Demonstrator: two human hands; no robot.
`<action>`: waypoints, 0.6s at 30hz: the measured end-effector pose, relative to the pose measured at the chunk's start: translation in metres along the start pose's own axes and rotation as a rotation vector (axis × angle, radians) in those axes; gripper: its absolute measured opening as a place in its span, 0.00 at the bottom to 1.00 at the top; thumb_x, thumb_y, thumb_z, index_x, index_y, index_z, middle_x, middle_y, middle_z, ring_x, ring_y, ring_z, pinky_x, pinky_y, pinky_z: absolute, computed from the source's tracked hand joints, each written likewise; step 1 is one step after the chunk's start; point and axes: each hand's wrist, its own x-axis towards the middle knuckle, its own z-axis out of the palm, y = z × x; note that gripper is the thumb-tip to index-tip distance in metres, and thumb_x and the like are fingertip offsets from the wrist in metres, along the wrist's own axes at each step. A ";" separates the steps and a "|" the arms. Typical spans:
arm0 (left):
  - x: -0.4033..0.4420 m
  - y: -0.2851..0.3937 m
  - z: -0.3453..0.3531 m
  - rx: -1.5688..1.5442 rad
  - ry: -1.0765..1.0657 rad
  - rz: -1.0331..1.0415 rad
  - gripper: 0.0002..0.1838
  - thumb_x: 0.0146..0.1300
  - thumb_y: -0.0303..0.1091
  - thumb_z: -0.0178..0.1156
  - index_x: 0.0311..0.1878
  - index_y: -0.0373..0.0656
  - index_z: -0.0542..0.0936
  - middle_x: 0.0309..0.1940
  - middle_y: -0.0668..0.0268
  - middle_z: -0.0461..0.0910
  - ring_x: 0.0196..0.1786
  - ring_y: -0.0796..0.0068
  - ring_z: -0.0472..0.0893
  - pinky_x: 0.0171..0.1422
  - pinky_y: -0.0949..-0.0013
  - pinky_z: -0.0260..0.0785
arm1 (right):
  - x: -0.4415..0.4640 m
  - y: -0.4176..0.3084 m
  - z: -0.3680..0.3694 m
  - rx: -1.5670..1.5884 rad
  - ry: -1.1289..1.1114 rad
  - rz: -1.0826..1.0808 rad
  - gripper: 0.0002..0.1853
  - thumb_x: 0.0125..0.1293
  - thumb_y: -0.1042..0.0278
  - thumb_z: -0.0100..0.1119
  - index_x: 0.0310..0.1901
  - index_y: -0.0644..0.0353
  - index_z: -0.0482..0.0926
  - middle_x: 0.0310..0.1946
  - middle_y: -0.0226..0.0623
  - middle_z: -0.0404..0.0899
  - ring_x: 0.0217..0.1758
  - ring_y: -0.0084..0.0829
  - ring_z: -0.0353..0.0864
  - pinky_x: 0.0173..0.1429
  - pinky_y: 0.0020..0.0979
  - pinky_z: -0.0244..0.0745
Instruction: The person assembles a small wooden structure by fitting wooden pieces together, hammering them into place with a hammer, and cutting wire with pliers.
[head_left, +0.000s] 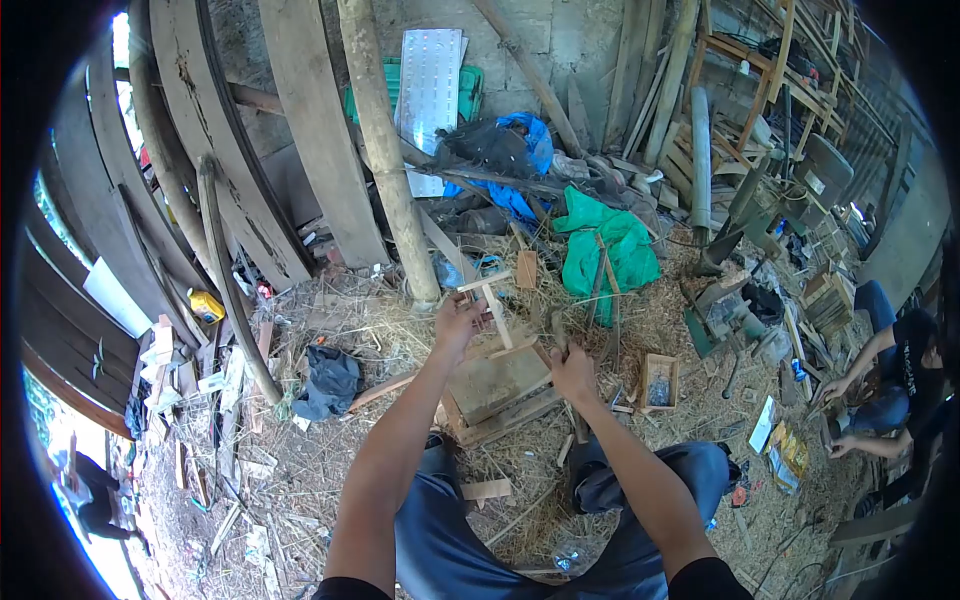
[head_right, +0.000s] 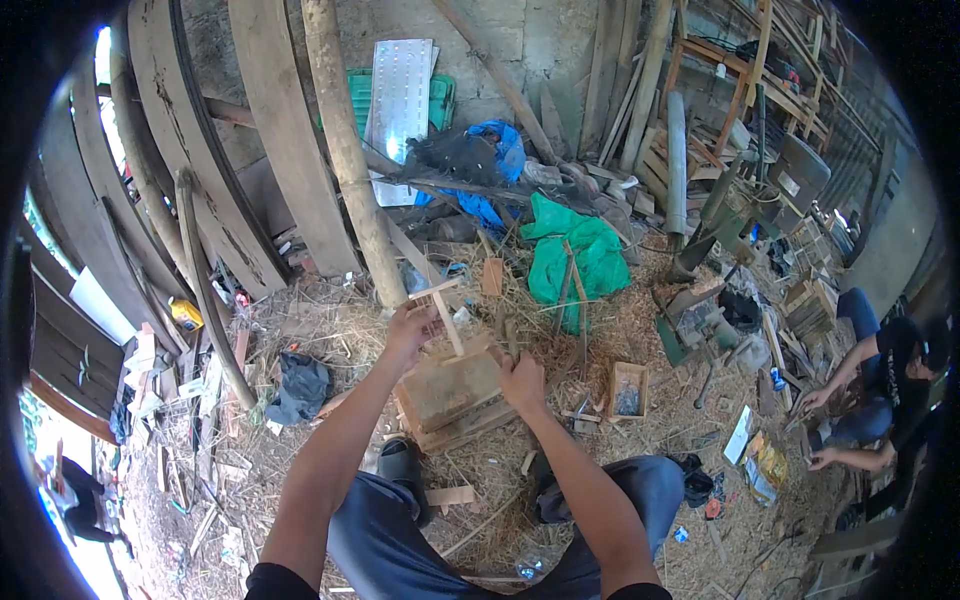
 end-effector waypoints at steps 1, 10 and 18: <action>-0.001 0.000 -0.003 0.048 -0.008 -0.002 0.22 0.64 0.33 0.61 0.57 0.38 0.66 0.42 0.61 0.79 0.39 0.69 0.81 0.40 0.67 0.76 | -0.001 0.005 0.002 0.001 0.000 -0.001 0.19 0.62 0.58 0.56 0.39 0.70 0.77 0.32 0.56 0.81 0.38 0.52 0.82 0.43 0.46 0.75; -0.005 -0.018 -0.021 0.592 -0.193 -0.029 0.15 0.67 0.39 0.56 0.49 0.37 0.77 0.32 0.61 0.82 0.30 0.75 0.79 0.36 0.69 0.72 | -0.010 0.044 0.043 -0.092 -0.315 -0.005 0.15 0.63 0.70 0.55 0.47 0.72 0.72 0.29 0.57 0.79 0.35 0.55 0.80 0.41 0.49 0.74; -0.005 -0.058 -0.041 1.156 -0.378 0.052 0.17 0.63 0.43 0.58 0.48 0.41 0.79 0.33 0.56 0.82 0.35 0.66 0.81 0.42 0.64 0.72 | -0.018 0.069 0.063 -0.267 -0.295 -0.323 0.23 0.61 0.79 0.51 0.59 0.67 0.64 0.54 0.55 0.61 0.54 0.52 0.69 0.54 0.46 0.70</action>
